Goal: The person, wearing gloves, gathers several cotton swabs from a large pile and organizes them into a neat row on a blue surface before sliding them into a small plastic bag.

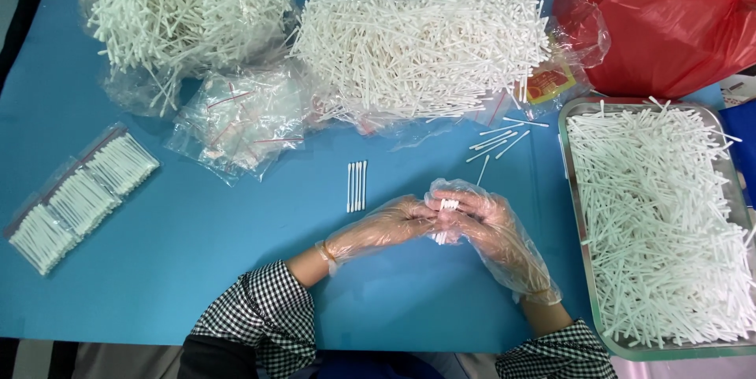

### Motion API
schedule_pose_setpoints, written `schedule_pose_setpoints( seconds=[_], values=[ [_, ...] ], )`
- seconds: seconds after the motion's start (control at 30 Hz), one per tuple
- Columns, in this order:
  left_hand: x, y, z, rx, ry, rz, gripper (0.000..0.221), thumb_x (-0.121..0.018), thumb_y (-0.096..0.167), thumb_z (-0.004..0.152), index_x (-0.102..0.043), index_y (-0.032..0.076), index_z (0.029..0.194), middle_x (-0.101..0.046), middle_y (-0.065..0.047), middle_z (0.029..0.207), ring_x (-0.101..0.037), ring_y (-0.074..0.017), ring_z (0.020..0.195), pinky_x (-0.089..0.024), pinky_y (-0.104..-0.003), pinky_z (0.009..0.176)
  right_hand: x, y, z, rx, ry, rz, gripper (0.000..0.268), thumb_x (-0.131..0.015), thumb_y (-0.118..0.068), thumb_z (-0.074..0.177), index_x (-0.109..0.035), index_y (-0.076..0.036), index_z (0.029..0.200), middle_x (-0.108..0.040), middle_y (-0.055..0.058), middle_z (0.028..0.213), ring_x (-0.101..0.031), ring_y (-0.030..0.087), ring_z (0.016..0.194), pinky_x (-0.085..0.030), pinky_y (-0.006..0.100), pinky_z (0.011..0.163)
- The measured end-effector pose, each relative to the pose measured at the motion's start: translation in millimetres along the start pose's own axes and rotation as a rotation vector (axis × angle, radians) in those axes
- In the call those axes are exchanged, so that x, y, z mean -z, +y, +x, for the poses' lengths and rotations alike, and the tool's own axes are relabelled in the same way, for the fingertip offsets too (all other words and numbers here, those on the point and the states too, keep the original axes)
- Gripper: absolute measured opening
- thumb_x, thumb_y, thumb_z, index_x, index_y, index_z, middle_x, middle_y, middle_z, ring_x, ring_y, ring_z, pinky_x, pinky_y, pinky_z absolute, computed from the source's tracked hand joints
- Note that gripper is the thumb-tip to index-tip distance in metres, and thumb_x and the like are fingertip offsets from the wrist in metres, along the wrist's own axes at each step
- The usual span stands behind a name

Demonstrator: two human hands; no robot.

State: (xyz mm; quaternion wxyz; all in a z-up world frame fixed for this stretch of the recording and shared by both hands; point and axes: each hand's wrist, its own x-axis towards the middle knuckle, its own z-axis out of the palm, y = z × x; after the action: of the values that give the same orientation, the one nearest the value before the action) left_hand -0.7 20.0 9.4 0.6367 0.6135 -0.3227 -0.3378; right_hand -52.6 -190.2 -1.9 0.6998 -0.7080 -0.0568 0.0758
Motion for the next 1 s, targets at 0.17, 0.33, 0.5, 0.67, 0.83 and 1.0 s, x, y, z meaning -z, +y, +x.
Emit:
schedule_pose_setpoints(
  seconds=[0.17, 0.33, 0.5, 0.67, 0.83, 1.0],
  values=[
    [-6, 10, -11, 0.065, 0.066, -0.100, 0.016, -0.062, 0.006, 0.097, -0.071, 0.004, 0.085, -0.060, 0.002, 0.074, -0.054, -0.0059, 0.074, -0.050, -0.021, 0.064, -4, 13, -2, 0.028, 0.000, -0.073, 0.037, -0.074, -0.014, 0.091, -0.073, -0.001, 0.126, -0.080, 0.021, 0.109, -0.078, 0.024, 0.097, -0.067, 0.038, 0.071],
    [-6, 0, -24, 0.099, 0.123, -0.149, 0.016, -0.067, 0.006, 0.095, -0.072, 0.009, 0.081, -0.060, 0.003, 0.069, -0.057, -0.0027, 0.069, -0.050, -0.017, 0.060, -19, -1, -5, 0.043, 0.000, -0.175, 0.034, -0.075, -0.019, 0.091, -0.078, -0.005, 0.122, -0.079, 0.020, 0.114, -0.080, 0.030, 0.099, -0.067, 0.040, 0.075],
    [-2, 10, -47, 0.182, 0.270, 0.287, 0.018, -0.069, 0.021, 0.096, -0.078, 0.007, 0.103, -0.078, -0.013, 0.092, -0.071, -0.0186, 0.080, -0.058, -0.029, 0.072, -47, -27, 3, -0.047, 0.102, -0.097, 0.027, -0.077, -0.012, 0.089, -0.080, -0.004, 0.114, -0.081, 0.019, 0.105, -0.075, 0.021, 0.097, -0.065, 0.039, 0.078],
    [33, -14, -61, -0.029, 0.593, 0.774, 0.042, -0.072, 0.046, 0.089, -0.071, 0.018, 0.121, -0.075, -0.006, 0.117, -0.071, -0.0263, 0.111, -0.059, -0.040, 0.091, -61, -18, 30, -0.042, 0.127, 0.016, 0.030, -0.074, -0.010, 0.091, -0.076, -0.003, 0.120, -0.080, 0.017, 0.107, -0.075, 0.021, 0.100, -0.062, 0.034, 0.087],
    [61, -11, -76, -0.016, 0.744, 0.920, 0.037, -0.067, 0.037, 0.095, -0.070, 0.012, 0.122, -0.074, -0.013, 0.118, -0.070, -0.0311, 0.112, -0.059, -0.044, 0.090, -67, 37, 69, -0.034, 0.171, 0.173, 0.029, -0.072, -0.001, 0.091, -0.073, 0.001, 0.120, -0.077, 0.022, 0.106, -0.075, 0.028, 0.104, -0.061, 0.036, 0.093],
    [66, -28, -72, 0.190, 0.681, 0.954, 0.044, -0.067, 0.041, 0.088, -0.068, 0.016, 0.123, -0.071, -0.012, 0.123, -0.068, -0.0329, 0.114, -0.058, -0.048, 0.092, -83, 49, 87, -0.089, 0.163, 0.105, 0.029, -0.075, -0.011, 0.093, -0.072, -0.001, 0.120, -0.077, 0.019, 0.109, -0.073, 0.026, 0.109, -0.060, 0.035, 0.095]
  ],
)
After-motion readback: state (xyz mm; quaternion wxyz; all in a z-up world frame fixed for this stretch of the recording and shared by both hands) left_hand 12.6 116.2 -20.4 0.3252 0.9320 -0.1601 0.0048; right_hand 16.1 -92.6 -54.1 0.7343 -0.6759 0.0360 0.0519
